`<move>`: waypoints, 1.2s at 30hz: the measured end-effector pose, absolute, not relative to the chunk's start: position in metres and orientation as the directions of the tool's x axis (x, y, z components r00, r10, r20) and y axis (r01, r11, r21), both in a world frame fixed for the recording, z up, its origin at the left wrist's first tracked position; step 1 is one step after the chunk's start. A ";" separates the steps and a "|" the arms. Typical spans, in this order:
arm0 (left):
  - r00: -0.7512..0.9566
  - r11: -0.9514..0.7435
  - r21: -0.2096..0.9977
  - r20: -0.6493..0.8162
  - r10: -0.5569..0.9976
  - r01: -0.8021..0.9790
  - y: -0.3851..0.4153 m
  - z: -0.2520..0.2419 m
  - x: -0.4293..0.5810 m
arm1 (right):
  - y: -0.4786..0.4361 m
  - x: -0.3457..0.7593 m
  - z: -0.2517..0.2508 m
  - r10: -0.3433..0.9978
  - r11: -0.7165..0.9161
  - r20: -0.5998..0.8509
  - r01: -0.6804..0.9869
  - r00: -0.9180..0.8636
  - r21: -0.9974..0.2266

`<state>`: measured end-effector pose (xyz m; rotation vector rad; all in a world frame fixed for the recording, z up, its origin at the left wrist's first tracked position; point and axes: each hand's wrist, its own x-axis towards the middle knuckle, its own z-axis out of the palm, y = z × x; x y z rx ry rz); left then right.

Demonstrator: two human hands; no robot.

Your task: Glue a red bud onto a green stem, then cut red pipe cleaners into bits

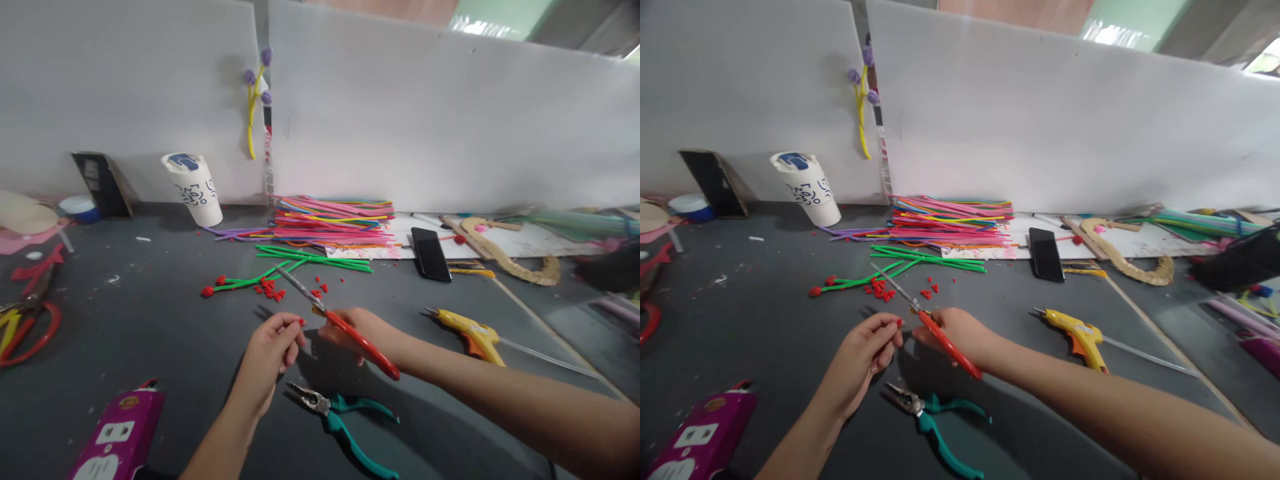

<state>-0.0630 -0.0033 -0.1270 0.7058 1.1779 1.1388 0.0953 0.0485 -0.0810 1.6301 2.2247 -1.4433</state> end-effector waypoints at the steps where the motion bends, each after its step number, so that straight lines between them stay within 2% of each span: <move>1: -0.003 0.309 0.900 -0.326 0.945 -0.308 -0.004 -0.126 -0.062 | 0.049 0.093 -0.083 0.742 0.011 -0.487 0.736 -0.460 -0.677; 7: 0.024 0.276 0.916 -0.281 0.959 -0.292 -0.005 -0.126 -0.061 | 0.046 0.075 -0.085 0.786 0.024 -0.382 0.642 -0.486 -0.767; 17: 0.025 0.323 0.916 -0.326 0.945 -0.237 -0.006 -0.123 -0.062 | 0.047 0.072 -0.076 0.814 0.134 -0.295 0.656 -0.500 -0.743; 21: -0.029 0.311 0.917 -0.328 0.944 -0.249 -0.006 -0.121 -0.063 | 0.050 0.074 -0.075 0.814 0.163 -0.278 0.661 -0.509 -0.733; 24: -0.108 0.272 0.923 -0.310 0.945 -0.270 -0.006 -0.120 -0.067 | 0.050 0.085 -0.066 0.800 0.212 -0.315 0.732 -0.511 -0.647; 29: -0.168 0.242 0.921 -0.302 0.938 -0.306 -0.005 -0.121 -0.070 | 0.041 0.108 -0.056 0.671 0.332 -0.484 0.812 -0.561 -0.480; 36: -0.206 0.252 0.917 -0.323 0.924 -0.310 -0.004 -0.117 -0.067 | 0.029 0.107 -0.064 0.627 0.322 -0.540 0.818 -0.562 -0.477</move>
